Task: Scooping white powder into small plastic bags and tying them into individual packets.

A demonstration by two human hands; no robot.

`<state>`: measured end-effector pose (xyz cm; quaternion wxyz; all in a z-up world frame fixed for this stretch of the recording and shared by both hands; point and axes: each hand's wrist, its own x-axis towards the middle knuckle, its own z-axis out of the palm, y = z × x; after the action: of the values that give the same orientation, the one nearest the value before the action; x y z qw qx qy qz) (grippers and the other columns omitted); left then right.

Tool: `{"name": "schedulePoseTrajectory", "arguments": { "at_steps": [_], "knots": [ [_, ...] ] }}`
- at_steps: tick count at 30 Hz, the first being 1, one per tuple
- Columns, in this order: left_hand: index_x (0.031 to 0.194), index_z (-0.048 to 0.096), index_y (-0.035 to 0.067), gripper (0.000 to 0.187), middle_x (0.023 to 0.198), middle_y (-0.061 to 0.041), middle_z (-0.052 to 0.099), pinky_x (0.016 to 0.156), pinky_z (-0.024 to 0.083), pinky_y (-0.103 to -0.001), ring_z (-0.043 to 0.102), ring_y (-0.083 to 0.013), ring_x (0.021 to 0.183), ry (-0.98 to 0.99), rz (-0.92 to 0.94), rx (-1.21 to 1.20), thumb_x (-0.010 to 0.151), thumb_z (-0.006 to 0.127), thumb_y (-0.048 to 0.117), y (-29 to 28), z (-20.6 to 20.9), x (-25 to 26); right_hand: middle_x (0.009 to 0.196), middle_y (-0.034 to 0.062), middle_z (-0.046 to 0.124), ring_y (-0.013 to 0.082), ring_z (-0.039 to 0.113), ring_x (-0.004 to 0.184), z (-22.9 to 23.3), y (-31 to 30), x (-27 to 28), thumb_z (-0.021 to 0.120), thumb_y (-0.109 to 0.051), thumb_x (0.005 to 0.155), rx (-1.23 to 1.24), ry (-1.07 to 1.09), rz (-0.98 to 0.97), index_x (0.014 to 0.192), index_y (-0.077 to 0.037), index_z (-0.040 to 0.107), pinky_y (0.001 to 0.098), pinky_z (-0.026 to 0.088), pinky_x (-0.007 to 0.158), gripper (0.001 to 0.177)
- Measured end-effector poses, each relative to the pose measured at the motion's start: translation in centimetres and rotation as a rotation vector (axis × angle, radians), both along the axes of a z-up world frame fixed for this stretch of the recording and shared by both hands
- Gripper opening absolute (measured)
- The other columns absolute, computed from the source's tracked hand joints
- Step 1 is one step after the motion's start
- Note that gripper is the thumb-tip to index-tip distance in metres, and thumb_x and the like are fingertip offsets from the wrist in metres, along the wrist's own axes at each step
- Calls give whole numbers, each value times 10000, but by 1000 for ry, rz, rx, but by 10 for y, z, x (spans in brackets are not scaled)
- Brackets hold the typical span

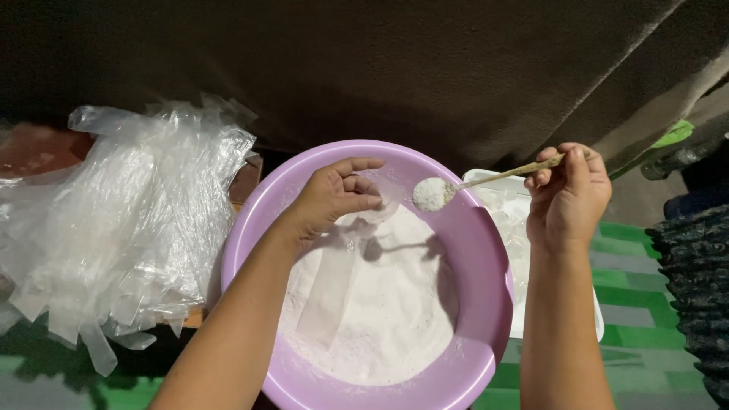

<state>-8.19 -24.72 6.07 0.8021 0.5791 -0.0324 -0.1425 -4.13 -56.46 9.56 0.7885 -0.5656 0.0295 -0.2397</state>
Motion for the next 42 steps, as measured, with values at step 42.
{"name": "schedulePoseTrajectory", "arguments": {
  "at_steps": [42],
  "knots": [
    [950,822,83,214,908,-109,720,820,609,-346,687,-214,917,-230,-140,715,744,873,110,13,-39,-1,769,176,687,179,610,477,-65,65,-14,465,-81,1078,-330,43,134,1031,-22,577,302,572,442,135]
  ]
}}
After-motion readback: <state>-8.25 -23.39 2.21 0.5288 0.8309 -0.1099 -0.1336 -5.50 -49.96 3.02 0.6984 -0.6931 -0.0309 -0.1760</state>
